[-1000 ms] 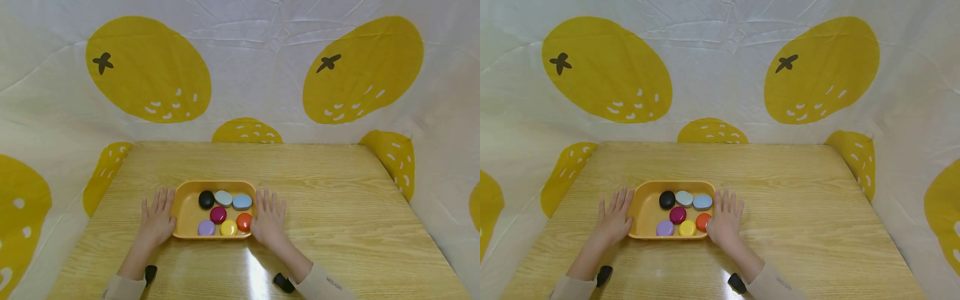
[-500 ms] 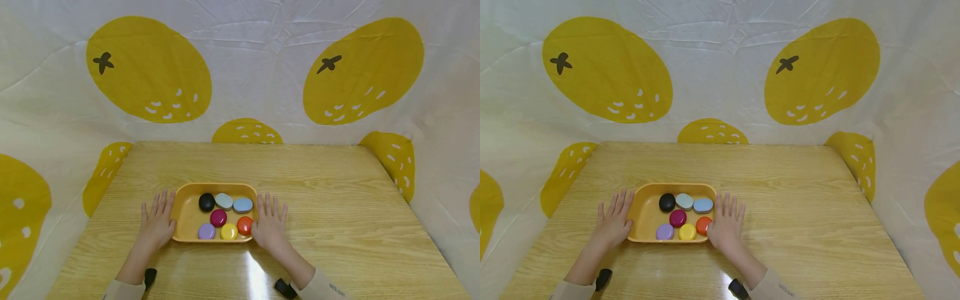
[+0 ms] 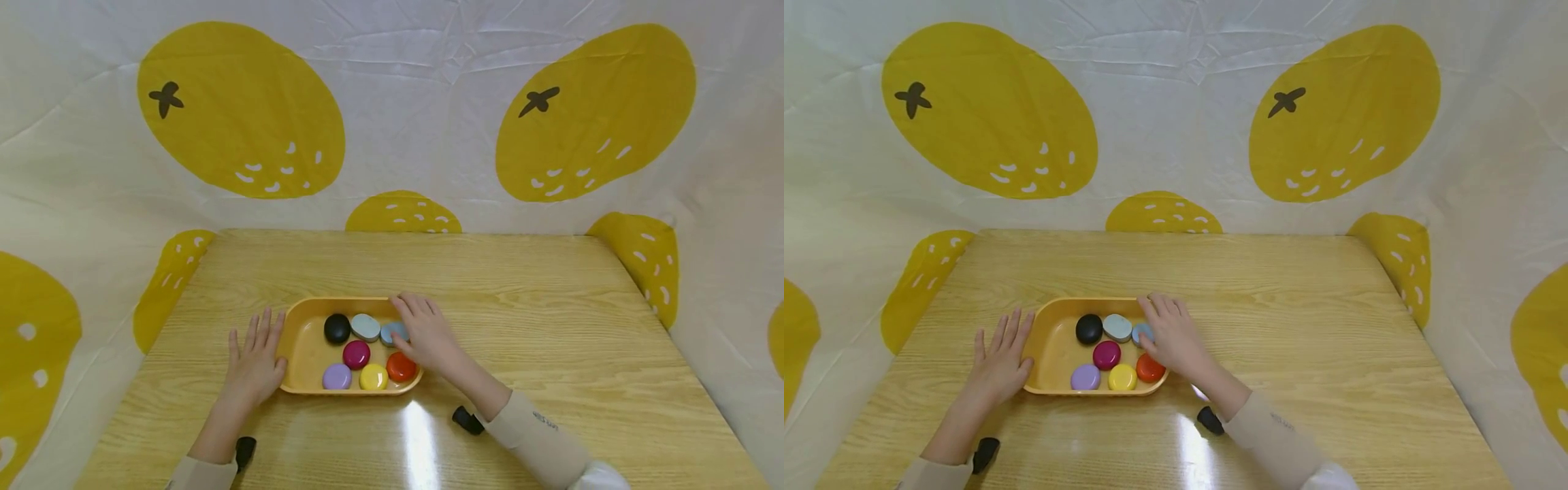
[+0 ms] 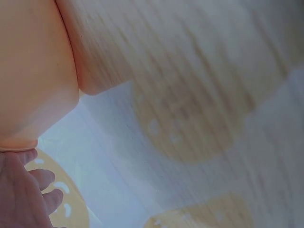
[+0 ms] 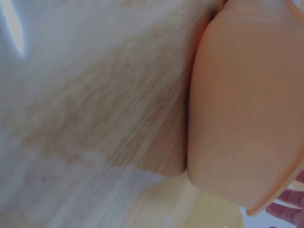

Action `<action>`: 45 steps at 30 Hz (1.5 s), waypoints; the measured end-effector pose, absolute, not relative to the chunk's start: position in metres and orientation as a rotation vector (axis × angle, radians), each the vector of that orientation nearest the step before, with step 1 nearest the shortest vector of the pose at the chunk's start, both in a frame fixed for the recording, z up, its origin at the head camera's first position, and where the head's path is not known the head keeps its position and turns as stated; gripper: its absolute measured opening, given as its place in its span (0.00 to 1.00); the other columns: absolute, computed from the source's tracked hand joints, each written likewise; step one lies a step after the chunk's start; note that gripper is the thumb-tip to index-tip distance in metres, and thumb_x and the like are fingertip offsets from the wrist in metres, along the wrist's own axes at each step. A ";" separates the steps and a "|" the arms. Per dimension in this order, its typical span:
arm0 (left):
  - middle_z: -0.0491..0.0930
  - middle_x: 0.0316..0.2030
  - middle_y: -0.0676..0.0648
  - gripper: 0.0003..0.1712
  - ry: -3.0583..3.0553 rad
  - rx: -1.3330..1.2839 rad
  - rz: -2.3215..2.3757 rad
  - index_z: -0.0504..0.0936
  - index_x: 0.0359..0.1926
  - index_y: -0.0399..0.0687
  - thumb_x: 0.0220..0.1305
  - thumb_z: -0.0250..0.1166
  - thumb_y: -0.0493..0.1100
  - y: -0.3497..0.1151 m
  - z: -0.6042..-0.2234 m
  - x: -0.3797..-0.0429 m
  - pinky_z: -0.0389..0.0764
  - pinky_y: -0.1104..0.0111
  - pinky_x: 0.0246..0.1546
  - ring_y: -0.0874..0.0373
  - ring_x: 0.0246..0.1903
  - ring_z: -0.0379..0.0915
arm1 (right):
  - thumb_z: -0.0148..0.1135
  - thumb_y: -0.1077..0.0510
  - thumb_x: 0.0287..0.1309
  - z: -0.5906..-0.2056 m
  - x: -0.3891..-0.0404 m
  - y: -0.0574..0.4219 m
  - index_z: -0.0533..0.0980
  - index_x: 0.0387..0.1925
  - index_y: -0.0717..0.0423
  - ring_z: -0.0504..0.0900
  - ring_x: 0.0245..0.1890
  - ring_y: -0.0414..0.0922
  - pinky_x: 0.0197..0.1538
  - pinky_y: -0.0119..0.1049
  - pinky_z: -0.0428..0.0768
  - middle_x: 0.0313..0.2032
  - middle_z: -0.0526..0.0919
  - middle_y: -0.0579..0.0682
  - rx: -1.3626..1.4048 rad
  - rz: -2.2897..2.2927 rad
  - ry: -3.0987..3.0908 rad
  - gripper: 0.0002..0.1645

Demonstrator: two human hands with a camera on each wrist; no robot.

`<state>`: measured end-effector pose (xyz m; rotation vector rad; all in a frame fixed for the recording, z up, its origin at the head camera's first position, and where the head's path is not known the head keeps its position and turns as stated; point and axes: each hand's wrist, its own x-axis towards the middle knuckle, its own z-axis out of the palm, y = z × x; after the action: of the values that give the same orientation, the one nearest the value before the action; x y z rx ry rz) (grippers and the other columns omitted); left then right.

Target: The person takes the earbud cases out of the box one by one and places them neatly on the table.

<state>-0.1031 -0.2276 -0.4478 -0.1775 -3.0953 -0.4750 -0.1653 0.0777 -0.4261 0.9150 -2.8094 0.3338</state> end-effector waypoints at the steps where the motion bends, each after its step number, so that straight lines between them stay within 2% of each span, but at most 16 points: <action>1: 0.37 0.70 0.35 0.40 -3.094 -0.179 -0.477 0.41 0.71 0.44 0.62 0.50 0.42 -0.228 -0.448 -0.103 0.25 0.41 0.61 0.40 0.68 0.27 | 0.58 0.47 0.55 -0.426 -0.167 0.076 0.61 0.63 0.56 0.63 0.60 0.51 0.63 0.48 0.61 0.59 0.66 0.55 0.958 0.279 -2.830 0.37; 7: 0.37 0.70 0.35 0.41 -3.085 -0.186 -0.484 0.41 0.71 0.44 0.62 0.50 0.42 -0.228 -0.449 -0.102 0.23 0.42 0.61 0.38 0.68 0.29 | 0.55 0.46 0.57 -0.432 -0.175 0.064 0.60 0.63 0.54 0.65 0.58 0.50 0.61 0.46 0.64 0.57 0.66 0.53 1.148 0.010 -2.860 0.35; 13: 0.37 0.70 0.35 0.40 -3.087 -0.183 -0.508 0.42 0.71 0.43 0.62 0.50 0.42 -0.228 -0.447 -0.101 0.22 0.42 0.61 0.38 0.68 0.29 | 0.55 0.44 0.55 -0.440 -0.174 0.056 0.61 0.60 0.56 0.69 0.49 0.48 0.53 0.39 0.71 0.51 0.68 0.53 1.154 -0.245 -2.858 0.35; 18: 0.38 0.70 0.35 0.40 -3.086 -0.180 -0.506 0.43 0.71 0.44 0.62 0.50 0.42 -0.227 -0.446 -0.102 0.24 0.41 0.61 0.38 0.68 0.30 | 0.51 0.41 0.57 -0.445 -0.169 0.051 0.60 0.61 0.56 0.67 0.45 0.46 0.49 0.36 0.68 0.48 0.67 0.52 1.082 -0.447 -2.898 0.35; 27: 0.38 0.70 0.35 0.40 -3.094 -0.175 -0.504 0.42 0.71 0.45 0.63 0.50 0.42 -0.228 -0.446 -0.102 0.24 0.41 0.61 0.38 0.68 0.30 | 0.45 0.38 0.60 -0.447 -0.168 0.043 0.60 0.59 0.52 0.67 0.45 0.45 0.48 0.35 0.66 0.45 0.67 0.50 0.996 -0.608 -2.966 0.33; 30: 0.38 0.70 0.35 0.40 -3.093 -0.175 -0.494 0.42 0.71 0.45 0.63 0.50 0.42 -0.228 -0.447 -0.102 0.24 0.41 0.61 0.38 0.68 0.30 | 0.46 0.38 0.60 -0.445 -0.167 0.042 0.61 0.58 0.52 0.67 0.44 0.44 0.47 0.34 0.66 0.44 0.67 0.49 0.982 -0.616 -2.974 0.32; 36: 0.37 0.70 0.35 0.40 -3.094 -0.174 -0.528 0.41 0.71 0.44 0.63 0.50 0.43 -0.228 -0.446 -0.101 0.18 0.44 0.60 0.39 0.68 0.26 | 0.49 0.38 0.59 -0.444 -0.167 0.041 0.62 0.53 0.51 0.66 0.40 0.43 0.42 0.33 0.66 0.39 0.66 0.48 0.980 -0.592 -2.968 0.28; 40: 0.36 0.70 0.35 0.40 -3.101 -0.173 -0.532 0.41 0.71 0.44 0.64 0.49 0.42 -0.227 -0.444 -0.100 0.22 0.42 0.60 0.40 0.68 0.25 | 0.51 0.41 0.58 -0.445 -0.168 0.041 0.64 0.49 0.51 0.66 0.38 0.43 0.38 0.32 0.66 0.36 0.65 0.48 0.987 -0.521 -2.961 0.24; 45: 0.36 0.70 0.35 0.39 -3.106 -0.169 -0.523 0.42 0.71 0.44 0.64 0.49 0.42 -0.226 -0.442 -0.100 0.24 0.41 0.61 0.40 0.68 0.25 | 0.59 0.47 0.54 -0.438 -0.170 0.047 0.65 0.47 0.53 0.68 0.39 0.46 0.43 0.36 0.69 0.37 0.66 0.49 1.038 -0.247 -2.938 0.24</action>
<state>-0.1003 -0.2263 -0.4425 -0.1693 -3.1057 -0.5232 -0.1697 0.0472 -0.4378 1.0383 -2.9379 -0.2470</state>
